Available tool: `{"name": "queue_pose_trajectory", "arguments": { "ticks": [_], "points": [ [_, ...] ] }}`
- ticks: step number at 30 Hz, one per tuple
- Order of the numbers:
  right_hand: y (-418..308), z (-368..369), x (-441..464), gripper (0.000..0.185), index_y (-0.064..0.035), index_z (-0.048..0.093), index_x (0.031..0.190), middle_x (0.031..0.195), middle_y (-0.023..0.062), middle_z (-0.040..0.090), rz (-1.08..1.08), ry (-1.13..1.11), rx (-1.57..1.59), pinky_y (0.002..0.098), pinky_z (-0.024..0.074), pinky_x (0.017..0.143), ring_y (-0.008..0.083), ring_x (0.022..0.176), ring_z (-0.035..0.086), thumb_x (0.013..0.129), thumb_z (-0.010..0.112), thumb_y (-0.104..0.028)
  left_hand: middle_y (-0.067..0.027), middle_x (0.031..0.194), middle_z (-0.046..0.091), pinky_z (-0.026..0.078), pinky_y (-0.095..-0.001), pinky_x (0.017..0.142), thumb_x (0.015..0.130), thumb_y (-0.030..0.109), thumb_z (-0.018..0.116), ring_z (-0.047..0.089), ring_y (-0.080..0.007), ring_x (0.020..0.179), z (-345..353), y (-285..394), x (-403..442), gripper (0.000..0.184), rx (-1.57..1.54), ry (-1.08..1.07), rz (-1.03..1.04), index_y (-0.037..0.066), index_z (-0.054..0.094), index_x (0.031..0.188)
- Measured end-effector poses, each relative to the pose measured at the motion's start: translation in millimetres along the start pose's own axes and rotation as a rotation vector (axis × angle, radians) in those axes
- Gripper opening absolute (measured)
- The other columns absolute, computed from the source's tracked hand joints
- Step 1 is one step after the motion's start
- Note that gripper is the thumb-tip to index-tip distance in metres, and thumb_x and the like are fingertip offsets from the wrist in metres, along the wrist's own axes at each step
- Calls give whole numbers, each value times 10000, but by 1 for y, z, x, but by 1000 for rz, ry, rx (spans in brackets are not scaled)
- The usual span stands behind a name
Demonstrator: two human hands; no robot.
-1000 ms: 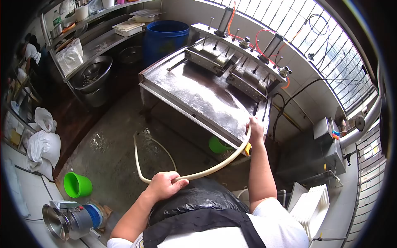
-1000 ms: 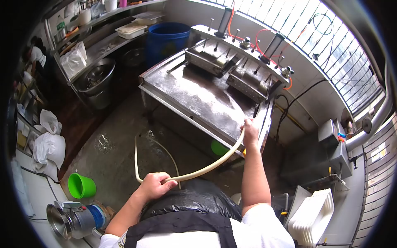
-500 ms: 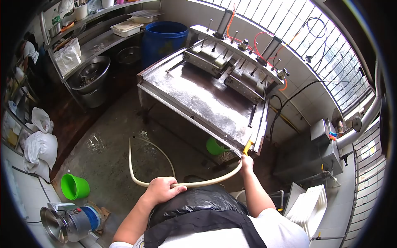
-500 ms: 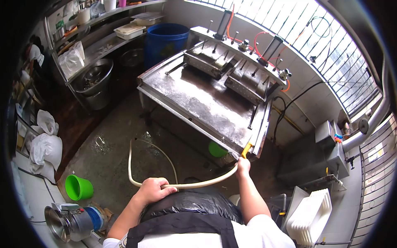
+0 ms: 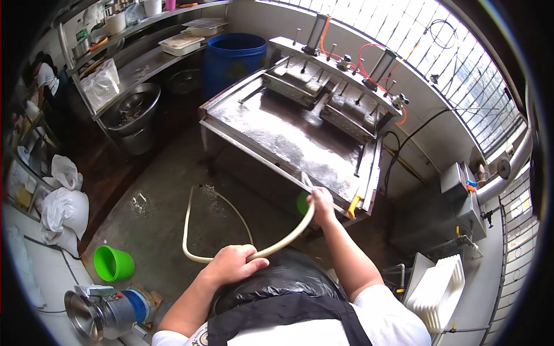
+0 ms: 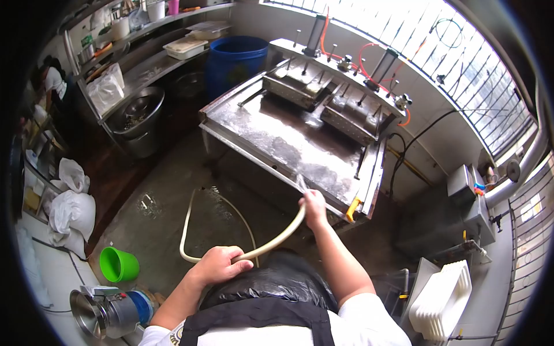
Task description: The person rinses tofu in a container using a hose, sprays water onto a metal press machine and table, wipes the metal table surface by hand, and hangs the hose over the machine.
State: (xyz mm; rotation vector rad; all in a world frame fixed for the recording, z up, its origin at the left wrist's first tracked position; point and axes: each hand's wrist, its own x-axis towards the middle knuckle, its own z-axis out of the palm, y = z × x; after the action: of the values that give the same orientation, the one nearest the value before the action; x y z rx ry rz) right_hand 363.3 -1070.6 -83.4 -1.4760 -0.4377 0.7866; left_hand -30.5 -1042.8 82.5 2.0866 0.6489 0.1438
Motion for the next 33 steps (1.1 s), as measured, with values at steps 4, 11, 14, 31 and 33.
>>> {"name": "queue_pose_trajectory", "arguments": {
  "ticks": [4, 11, 14, 31, 33],
  "points": [
    [-53, 114, -35, 295, -59, 542, 1226, 836, 32, 653, 19, -220, -140, 248, 466, 505, 86, 615, 543, 1098, 592, -320, -199, 788, 682, 531, -444, 682, 1010, 438, 691, 691, -366, 736, 9, -28, -16, 413, 12, 228, -152, 27, 708, 982],
    [-70, 173, -45, 291, -90, 564, 1186, 896, 20, 664, 154, -471, -79, 255, 521, 536, 65, 593, 574, 1107, 576, -370, -94, 605, 474, 414, -368, 537, 1056, 394, 658, 454, -162, 564, 12, -81, -65, 438, -160, 454, -264, 28, 585, 827],
    [-72, 175, -34, 292, -119, 597, 1141, 900, 7, 667, 218, -416, -133, 269, 538, 585, 79, 622, 593, 1097, 578, -407, -56, 599, 426, 374, -351, 515, 1057, 418, 657, 407, -111, 586, 11, -83, -74, 497, -275, 483, -281, 38, 538, 761],
    [-47, 214, 84, 274, -71, 690, 1187, 1052, 90, 756, 143, -576, -350, 373, 589, 769, 227, 865, 735, 1023, 633, -283, 12, 600, 476, 368, -298, 513, 1061, 467, 646, 438, -77, 566, -26, -156, -11, 501, -262, 704, -252, 23, 627, 828],
    [-30, 214, 101, 296, -73, 723, 1162, 1066, 134, 770, -251, -676, -792, 426, 583, 845, 298, 961, 744, 1011, 641, -314, 62, 593, 445, 306, -262, 489, 1088, 457, 606, 391, -39, 548, -33, -178, 4, 495, -280, 755, -245, 39, 613, 822]
  ]
}}
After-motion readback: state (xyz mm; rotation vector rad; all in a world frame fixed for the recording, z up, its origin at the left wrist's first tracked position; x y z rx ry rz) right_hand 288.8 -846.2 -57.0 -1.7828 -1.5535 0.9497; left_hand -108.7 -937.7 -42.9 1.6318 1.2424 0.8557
